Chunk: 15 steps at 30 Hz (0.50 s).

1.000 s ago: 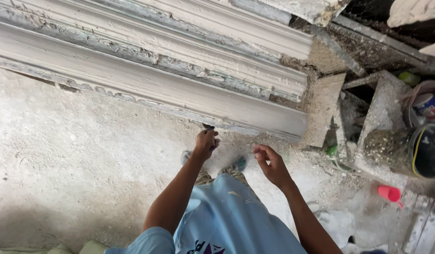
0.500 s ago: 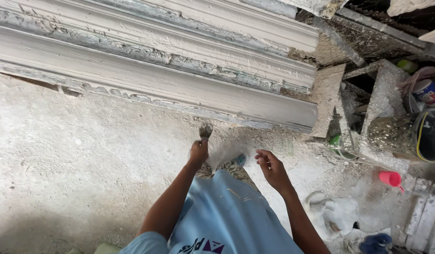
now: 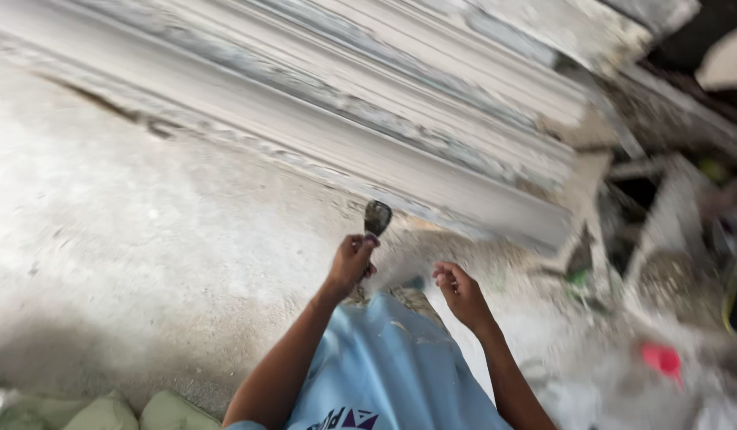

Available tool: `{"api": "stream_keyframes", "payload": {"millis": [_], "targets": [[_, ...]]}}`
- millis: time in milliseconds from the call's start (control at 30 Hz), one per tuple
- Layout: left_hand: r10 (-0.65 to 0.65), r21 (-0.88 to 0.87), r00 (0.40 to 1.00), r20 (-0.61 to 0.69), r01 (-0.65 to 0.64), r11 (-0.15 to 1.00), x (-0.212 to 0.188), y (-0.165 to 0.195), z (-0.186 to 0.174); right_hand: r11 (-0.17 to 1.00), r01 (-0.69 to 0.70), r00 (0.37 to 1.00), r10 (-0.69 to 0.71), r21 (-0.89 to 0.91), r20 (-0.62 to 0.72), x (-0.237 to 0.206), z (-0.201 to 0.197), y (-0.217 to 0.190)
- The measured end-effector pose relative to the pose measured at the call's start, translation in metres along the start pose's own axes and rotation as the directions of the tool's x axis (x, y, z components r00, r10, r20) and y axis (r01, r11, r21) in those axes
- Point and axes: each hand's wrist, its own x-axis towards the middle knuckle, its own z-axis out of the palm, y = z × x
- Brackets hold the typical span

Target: The person wipes a cloth over long decorative plaster moldings, then uses a small scraping tool to remove dried plaster residue from the grooves and surfaces of the moldings, working along several pieces laid on the workshop floor and table.

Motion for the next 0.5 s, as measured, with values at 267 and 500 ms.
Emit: {"api": "stream_keyframes", "payload": {"millis": [267, 500], "targets": [[-0.002, -0.123, 0.909, -0.416, -0.054, 0.991, -0.078, 0.022, -0.136, 0.971, 0.239, 0.912, -0.229, 0.011, 0.339, 0.096, 0.088, -0.085], [0.079, -0.220, 0.781, -0.619, -0.269, 0.938, -0.099, 0.045, -0.193, 0.940, 0.342, 0.764, -0.289, 0.018, 0.578, 0.166, 0.167, -0.134]]}}
